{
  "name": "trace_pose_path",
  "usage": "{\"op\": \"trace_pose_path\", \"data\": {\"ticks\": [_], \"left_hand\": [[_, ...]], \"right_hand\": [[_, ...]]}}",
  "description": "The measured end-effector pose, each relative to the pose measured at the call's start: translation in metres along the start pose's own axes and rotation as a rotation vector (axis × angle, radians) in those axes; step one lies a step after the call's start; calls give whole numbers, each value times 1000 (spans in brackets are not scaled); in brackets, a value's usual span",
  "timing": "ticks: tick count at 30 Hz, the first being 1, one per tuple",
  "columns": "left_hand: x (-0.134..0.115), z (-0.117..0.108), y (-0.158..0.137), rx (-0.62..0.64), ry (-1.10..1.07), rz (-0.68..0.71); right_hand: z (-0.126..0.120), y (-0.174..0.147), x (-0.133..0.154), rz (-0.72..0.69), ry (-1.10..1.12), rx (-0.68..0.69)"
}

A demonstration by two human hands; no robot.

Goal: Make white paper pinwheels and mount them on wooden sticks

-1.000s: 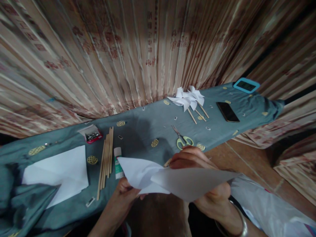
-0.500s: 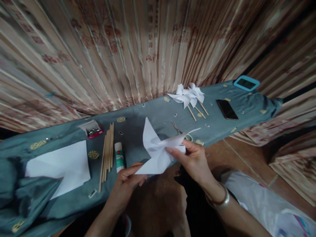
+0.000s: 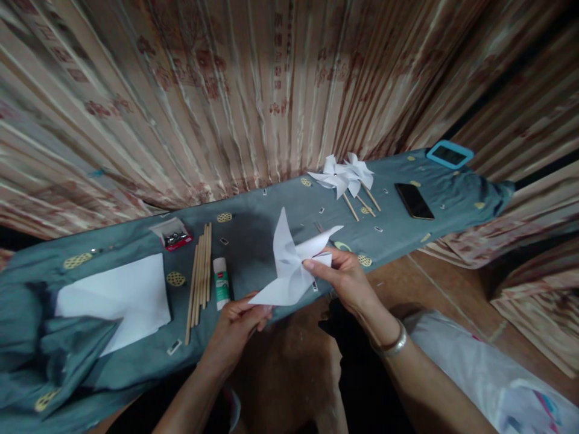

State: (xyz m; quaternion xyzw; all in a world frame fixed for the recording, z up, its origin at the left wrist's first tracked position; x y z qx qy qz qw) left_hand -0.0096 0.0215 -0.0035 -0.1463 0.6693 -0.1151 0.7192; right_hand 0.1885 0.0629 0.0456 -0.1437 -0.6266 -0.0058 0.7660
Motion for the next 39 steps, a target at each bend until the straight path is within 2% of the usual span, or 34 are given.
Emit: {"op": "trace_pose_path", "data": {"ticks": [10,24,30,36,39], "left_hand": [[-2,4,1,-38,-14,-88],[-3,8,-2,-22,-77,-76],[-3,8,-2,-12,-93,-43],[2,6,-2,-74,-144,-103],[3,6,-1,-132,-177,-146]], "right_hand": [[-1,6,-7,6,-7,40],[-1,6,-9,-3,18,49],[-1,7,-14,3,29,-17],[-1,10,-6,-74,5,0],[-4,13,-3,-90,21,-36]]}}
Point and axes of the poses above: each hand's wrist, its own y-axis towards the middle knuckle, its own z-axis out of the palm, x = y × z, the point moved 3 cm from there along y, towards the middle knuckle, and after that the axes turned 11 degrees about -x, right-handed, at the moved point
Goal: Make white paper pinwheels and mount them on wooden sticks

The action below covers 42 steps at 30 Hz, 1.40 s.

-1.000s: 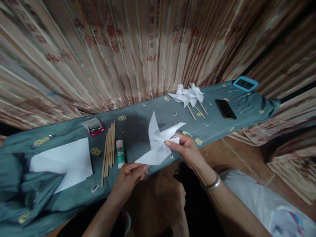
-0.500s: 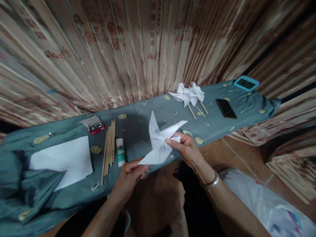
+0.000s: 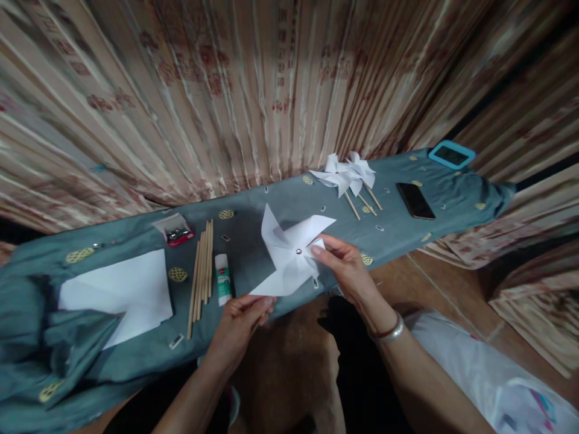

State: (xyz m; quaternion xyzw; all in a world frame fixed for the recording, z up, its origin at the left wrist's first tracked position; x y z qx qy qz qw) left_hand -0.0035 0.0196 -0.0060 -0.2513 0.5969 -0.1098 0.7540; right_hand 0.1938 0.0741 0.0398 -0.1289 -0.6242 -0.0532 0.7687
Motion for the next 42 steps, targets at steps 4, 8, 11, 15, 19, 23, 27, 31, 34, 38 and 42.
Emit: {"op": "trace_pose_path", "data": {"ticks": [4,8,11,15,19,23,27,31,34,38,42], "left_hand": [[-5,3,0,-41,-73,-51],[-12,7,-2,-54,-177,-88],[-15,10,-2,-61,-242,-111],[-16,13,1,-51,-320,-147],[-14,15,3,8,-358,-160],[-13,16,5,34,-357,-110],[-13,18,6,53,-355,-67],[-11,18,8,47,-353,-35],[-9,16,9,19,-357,-24],[-7,15,10,-4,-347,-1],[-5,16,12,-30,-348,17]], "right_hand": [[-2,4,-2,-10,20,-62],[-2,7,-7,13,32,-57],[-2,11,-10,46,65,-61],[0,15,-12,77,106,-98],[5,14,-15,81,112,-113],[12,10,-17,88,108,-90],[16,7,-19,88,110,-59],[18,6,-21,63,92,-59],[16,7,-22,34,65,-86],[14,6,-24,57,72,-88],[16,3,-27,101,96,-60]]}}
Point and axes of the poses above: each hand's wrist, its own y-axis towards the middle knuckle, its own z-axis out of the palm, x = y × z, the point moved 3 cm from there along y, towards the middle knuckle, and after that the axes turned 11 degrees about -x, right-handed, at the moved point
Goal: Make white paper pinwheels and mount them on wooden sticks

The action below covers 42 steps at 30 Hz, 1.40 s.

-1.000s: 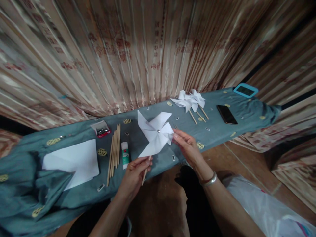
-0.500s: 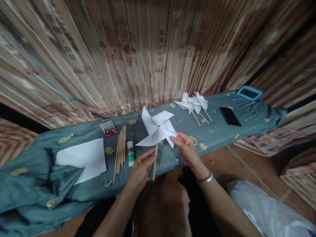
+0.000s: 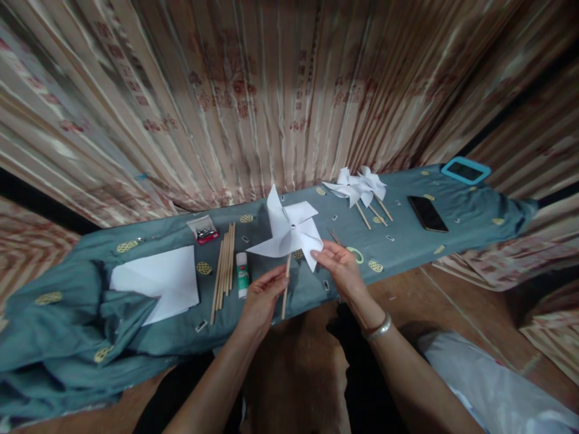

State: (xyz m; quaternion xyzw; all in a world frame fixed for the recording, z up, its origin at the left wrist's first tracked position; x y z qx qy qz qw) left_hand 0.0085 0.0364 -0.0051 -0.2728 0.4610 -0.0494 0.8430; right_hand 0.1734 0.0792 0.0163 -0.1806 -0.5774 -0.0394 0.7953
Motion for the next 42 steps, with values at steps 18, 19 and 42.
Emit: {"op": "trace_pose_path", "data": {"ticks": [18,19,42], "left_hand": [[6,5,2,-16,24,32],[7,5,2,-11,27,34],[7,4,-4,44,67,-48]], "right_hand": [[13,-15,-3,50,-16,132],[14,-15,-3,51,-18,132],[-48,32,23,-400,-182,-194]]}}
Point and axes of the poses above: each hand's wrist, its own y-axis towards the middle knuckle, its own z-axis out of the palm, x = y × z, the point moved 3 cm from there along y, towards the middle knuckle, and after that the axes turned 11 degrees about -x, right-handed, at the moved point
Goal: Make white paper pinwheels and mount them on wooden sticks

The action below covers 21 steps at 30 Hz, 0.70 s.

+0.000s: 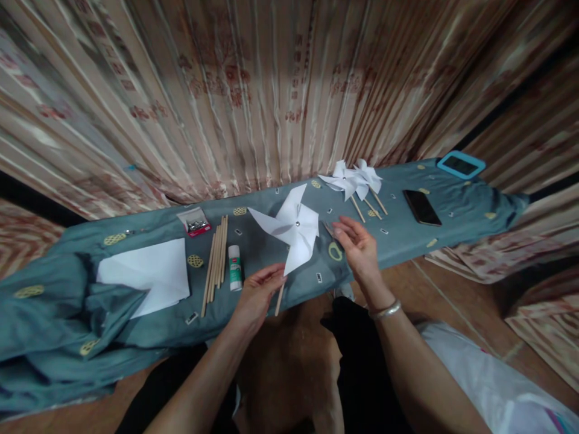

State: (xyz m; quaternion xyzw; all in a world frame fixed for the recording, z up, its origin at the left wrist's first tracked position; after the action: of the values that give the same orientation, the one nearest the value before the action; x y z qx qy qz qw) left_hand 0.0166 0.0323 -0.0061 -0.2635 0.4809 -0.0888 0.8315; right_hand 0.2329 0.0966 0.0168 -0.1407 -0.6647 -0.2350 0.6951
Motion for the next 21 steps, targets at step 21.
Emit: {"op": "trace_pose_path", "data": {"ticks": [21], "left_hand": [[1,3,-4,-3,-34,2]], "right_hand": [[10,-3,-6,233,60,151]]}}
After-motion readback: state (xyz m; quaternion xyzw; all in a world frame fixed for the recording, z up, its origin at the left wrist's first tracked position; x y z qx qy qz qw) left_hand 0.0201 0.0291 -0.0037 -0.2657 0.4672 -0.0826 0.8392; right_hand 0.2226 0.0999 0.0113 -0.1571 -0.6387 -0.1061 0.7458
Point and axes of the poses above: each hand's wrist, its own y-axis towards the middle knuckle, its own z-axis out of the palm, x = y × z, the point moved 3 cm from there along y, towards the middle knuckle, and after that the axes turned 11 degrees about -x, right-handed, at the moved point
